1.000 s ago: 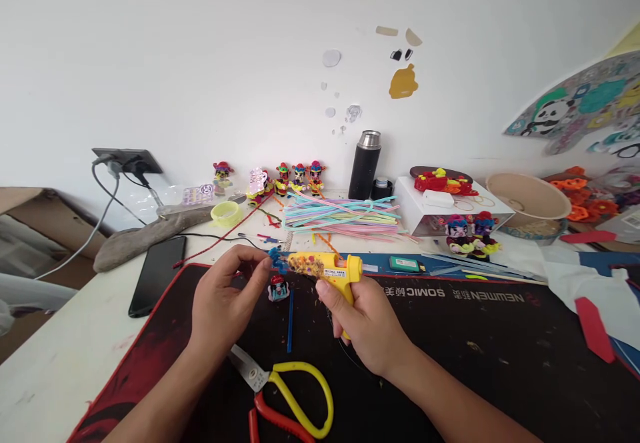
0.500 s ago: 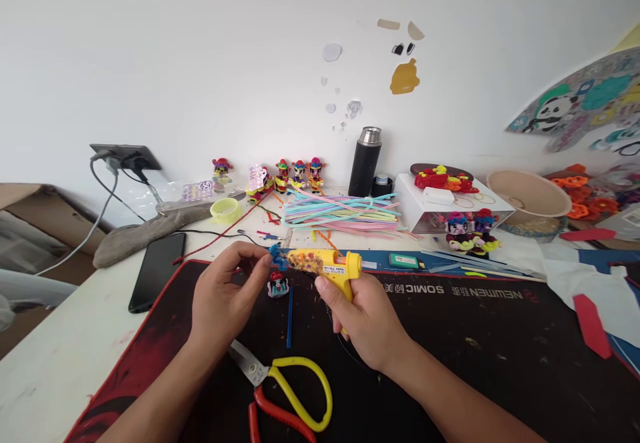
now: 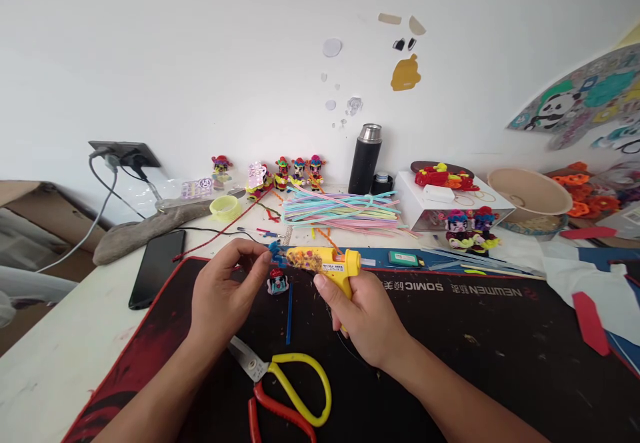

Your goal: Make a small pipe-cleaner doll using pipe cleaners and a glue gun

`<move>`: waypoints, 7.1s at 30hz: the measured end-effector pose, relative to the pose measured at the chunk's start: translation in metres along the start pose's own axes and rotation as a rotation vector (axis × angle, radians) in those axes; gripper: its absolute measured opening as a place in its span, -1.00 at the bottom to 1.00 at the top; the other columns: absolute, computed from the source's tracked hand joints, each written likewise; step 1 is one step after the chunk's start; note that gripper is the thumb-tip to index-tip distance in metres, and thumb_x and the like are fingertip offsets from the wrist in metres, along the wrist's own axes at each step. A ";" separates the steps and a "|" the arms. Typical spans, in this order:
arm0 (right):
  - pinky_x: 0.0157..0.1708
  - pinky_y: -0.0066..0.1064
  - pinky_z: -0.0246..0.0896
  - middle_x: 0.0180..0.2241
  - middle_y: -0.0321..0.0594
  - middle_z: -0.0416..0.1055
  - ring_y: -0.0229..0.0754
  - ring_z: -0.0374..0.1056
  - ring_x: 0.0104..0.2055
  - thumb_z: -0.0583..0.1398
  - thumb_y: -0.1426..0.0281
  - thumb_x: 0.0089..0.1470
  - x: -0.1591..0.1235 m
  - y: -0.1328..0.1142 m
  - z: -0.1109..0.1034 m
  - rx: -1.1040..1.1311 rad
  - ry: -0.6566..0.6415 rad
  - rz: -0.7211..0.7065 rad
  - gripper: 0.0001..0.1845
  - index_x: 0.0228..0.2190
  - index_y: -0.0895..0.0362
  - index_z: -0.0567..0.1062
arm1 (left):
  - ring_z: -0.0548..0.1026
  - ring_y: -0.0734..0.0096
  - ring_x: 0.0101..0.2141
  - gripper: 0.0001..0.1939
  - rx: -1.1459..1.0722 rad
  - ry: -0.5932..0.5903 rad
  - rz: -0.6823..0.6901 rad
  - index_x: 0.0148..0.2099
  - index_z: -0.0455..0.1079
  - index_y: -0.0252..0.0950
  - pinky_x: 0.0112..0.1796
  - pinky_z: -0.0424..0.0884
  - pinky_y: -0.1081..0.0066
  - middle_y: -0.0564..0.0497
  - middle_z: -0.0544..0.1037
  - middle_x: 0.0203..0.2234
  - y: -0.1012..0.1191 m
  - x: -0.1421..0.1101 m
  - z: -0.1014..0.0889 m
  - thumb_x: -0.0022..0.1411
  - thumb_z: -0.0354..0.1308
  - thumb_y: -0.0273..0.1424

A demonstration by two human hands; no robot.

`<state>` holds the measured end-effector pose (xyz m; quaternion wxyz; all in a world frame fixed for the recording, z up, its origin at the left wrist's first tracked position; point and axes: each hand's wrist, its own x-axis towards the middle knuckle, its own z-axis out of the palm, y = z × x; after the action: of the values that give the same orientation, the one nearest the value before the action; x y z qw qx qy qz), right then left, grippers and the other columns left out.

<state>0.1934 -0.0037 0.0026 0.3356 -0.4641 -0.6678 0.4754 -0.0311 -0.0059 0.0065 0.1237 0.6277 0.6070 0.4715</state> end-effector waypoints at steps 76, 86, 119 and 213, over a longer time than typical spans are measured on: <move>-0.53 -0.38 0.14 -0.72 -0.29 0.31 -0.24 0.27 -0.64 0.10 -0.03 0.35 -0.002 -0.007 -0.002 -0.100 -0.010 -0.021 -0.40 -0.62 0.06 0.34 | 0.48 0.40 -0.43 -0.92 0.169 0.127 0.253 -0.24 0.48 -0.17 -0.34 0.41 0.41 0.12 0.60 -0.41 -0.010 0.003 -0.001 0.38 0.24 -0.40; -0.54 -0.39 0.11 -0.73 -0.30 0.28 -0.24 0.24 -0.63 0.09 -0.03 0.36 -0.001 -0.007 -0.002 -0.124 -0.023 -0.027 -0.39 -0.62 0.06 0.33 | 0.54 0.37 -0.40 -0.91 0.252 0.169 0.430 -0.21 0.48 -0.18 -0.33 0.44 0.37 0.07 0.64 -0.37 -0.013 0.003 -0.003 0.39 0.24 -0.46; -0.53 -0.38 0.12 -0.72 -0.29 0.31 -0.24 0.26 -0.63 0.09 -0.01 0.34 -0.001 -0.009 -0.003 -0.124 -0.025 -0.027 -0.41 -0.63 0.05 0.32 | 0.62 0.30 -0.34 -0.92 0.287 0.172 0.499 -0.18 0.50 -0.18 -0.27 0.51 0.34 0.04 0.68 -0.34 -0.020 0.006 -0.003 0.37 0.25 -0.48; -0.54 -0.39 0.08 -0.71 -0.29 0.31 -0.23 0.26 -0.62 0.09 -0.01 0.35 -0.001 -0.007 -0.002 -0.171 0.008 -0.033 -0.43 -0.60 0.05 0.33 | 0.64 0.30 -0.32 -0.88 0.314 0.208 0.570 -0.15 0.49 -0.18 -0.24 0.55 0.34 0.02 0.68 -0.32 -0.022 0.008 -0.005 0.36 0.28 -0.53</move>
<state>0.1935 -0.0048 0.0102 0.3052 -0.4821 -0.7121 0.4092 -0.0503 0.0038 -0.0030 -0.1737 0.7319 0.4818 0.4495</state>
